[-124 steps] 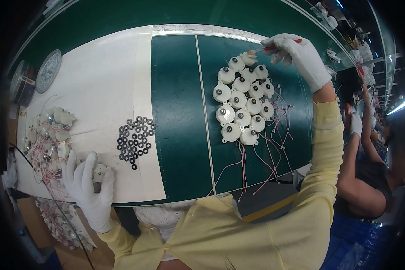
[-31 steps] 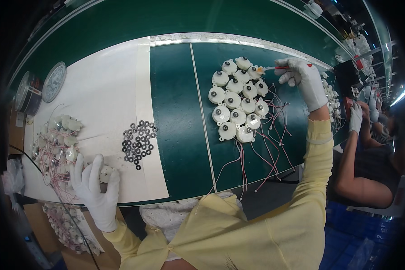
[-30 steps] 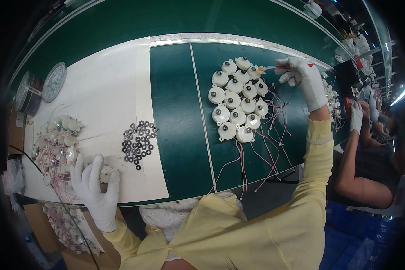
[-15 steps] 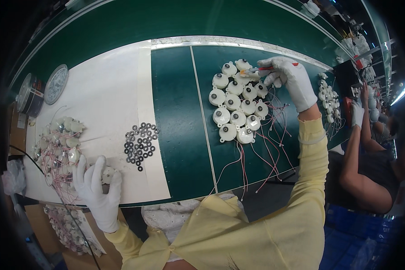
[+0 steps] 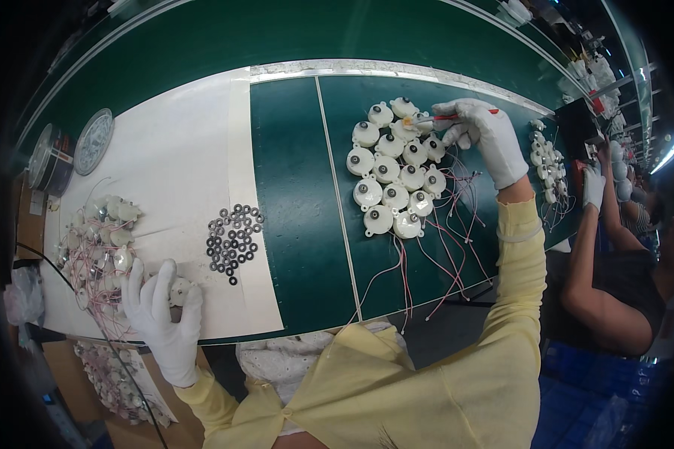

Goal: The person assembles small white electronic components by inserting metal washers into their centers and securing them with a red-handled tool. They handle the components one at a time, placing finished units on the green workbench. The person also retrieves additional washers from a plastic bag to continue the assembly process.

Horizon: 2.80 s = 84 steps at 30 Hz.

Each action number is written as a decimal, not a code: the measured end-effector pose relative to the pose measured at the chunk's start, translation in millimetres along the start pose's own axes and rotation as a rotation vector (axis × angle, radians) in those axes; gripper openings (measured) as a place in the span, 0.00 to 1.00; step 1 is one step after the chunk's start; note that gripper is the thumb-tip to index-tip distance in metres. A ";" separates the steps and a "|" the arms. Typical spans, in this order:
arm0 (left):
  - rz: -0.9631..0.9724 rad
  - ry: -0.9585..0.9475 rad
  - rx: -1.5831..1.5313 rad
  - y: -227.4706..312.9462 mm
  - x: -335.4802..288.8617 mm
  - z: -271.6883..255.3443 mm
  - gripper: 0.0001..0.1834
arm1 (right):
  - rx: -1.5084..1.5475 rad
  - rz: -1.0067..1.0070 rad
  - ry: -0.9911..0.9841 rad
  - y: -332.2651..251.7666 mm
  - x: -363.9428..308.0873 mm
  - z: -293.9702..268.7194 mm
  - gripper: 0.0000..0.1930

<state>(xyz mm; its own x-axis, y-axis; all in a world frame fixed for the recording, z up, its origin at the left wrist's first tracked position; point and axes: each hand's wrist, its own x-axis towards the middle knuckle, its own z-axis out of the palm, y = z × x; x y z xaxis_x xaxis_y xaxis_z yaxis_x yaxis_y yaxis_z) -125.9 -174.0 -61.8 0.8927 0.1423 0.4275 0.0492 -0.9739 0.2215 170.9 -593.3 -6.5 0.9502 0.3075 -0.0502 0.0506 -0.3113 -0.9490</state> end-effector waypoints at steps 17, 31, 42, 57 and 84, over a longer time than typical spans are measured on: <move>-0.006 0.007 -0.028 0.0 0.0 0.4 0.29 | -0.015 -0.032 0.013 -5.2 -9.7 -8.1 0.20; -0.004 0.003 -0.029 0.7 0.7 -0.8 0.28 | -0.006 -0.027 -0.029 -10.9 -13.1 29.4 0.19; 0.009 0.008 -0.014 0.5 1.4 -1.3 0.28 | 0.007 -0.021 -0.020 -2.8 -16.6 18.8 0.19; 0.018 0.025 -0.004 -0.2 0.8 0.4 0.29 | 0.049 -0.022 -0.133 -39.7 -32.1 62.3 0.18; 0.016 0.024 -0.023 -0.9 -0.6 0.8 0.28 | -0.054 -0.012 -0.078 -28.9 -46.8 38.3 0.18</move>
<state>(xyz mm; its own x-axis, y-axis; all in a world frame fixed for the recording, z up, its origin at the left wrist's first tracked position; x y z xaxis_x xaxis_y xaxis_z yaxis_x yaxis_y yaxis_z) -126.1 -173.4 -63.0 0.8821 0.1318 0.4522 0.0248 -0.9717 0.2348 113.1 -564.2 11.4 0.9229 0.3796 -0.0646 0.0806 -0.3545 -0.9316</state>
